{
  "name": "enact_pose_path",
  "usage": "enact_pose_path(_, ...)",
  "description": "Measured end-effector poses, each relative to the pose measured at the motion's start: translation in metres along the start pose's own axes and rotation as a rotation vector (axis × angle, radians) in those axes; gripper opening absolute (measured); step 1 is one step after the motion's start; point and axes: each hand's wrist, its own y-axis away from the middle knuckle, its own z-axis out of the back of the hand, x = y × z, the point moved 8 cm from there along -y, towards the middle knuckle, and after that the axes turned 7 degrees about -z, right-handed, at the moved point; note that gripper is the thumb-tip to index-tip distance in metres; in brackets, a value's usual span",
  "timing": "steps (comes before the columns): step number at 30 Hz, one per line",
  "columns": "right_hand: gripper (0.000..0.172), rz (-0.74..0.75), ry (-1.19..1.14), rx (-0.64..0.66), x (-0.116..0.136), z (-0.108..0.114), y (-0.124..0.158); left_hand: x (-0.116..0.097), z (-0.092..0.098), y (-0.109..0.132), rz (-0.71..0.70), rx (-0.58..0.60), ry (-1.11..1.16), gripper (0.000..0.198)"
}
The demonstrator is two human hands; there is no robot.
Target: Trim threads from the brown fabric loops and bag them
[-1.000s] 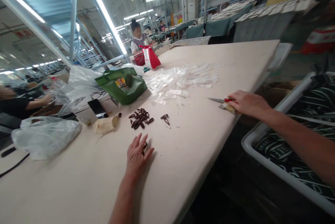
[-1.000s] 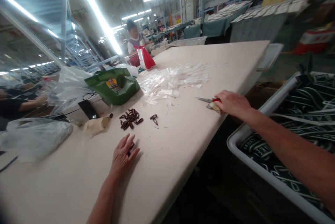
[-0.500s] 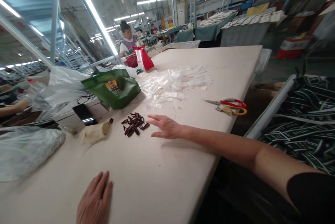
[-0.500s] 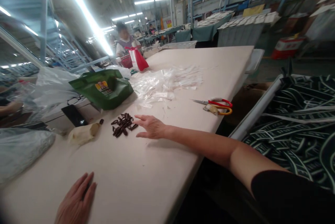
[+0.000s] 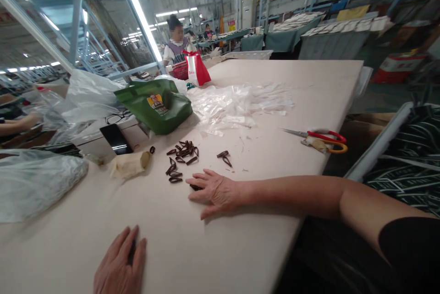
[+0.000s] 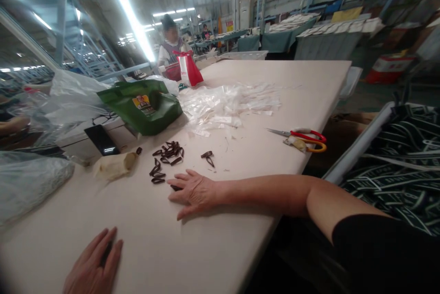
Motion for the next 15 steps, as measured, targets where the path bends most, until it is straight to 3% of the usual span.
enact_pose_path(3, 0.063, 0.009, -0.058, -0.096, -0.006, 0.018, 0.01, -0.007, 0.003, -0.001, -0.001, -0.023, -0.023, 0.049)
enact_pose_path(7, 0.059, -0.207, -0.097, -0.178, -0.056, 0.032, -0.025, -0.012, 0.006, -0.002, -0.029, -0.037, -0.081, 0.055)
enact_pose_path(11, 0.054, -0.384, -0.024, -0.145, -0.102, 0.023, -0.079, -0.013, 0.007, -0.002, -0.037, -0.047, -0.09, 0.06)
enact_pose_path(15, 0.054, -0.39, 0.015, -0.075, -0.11, 0.009, -0.107, -0.011, 0.008, -0.002, -0.046, -0.051, -0.103, 0.059)
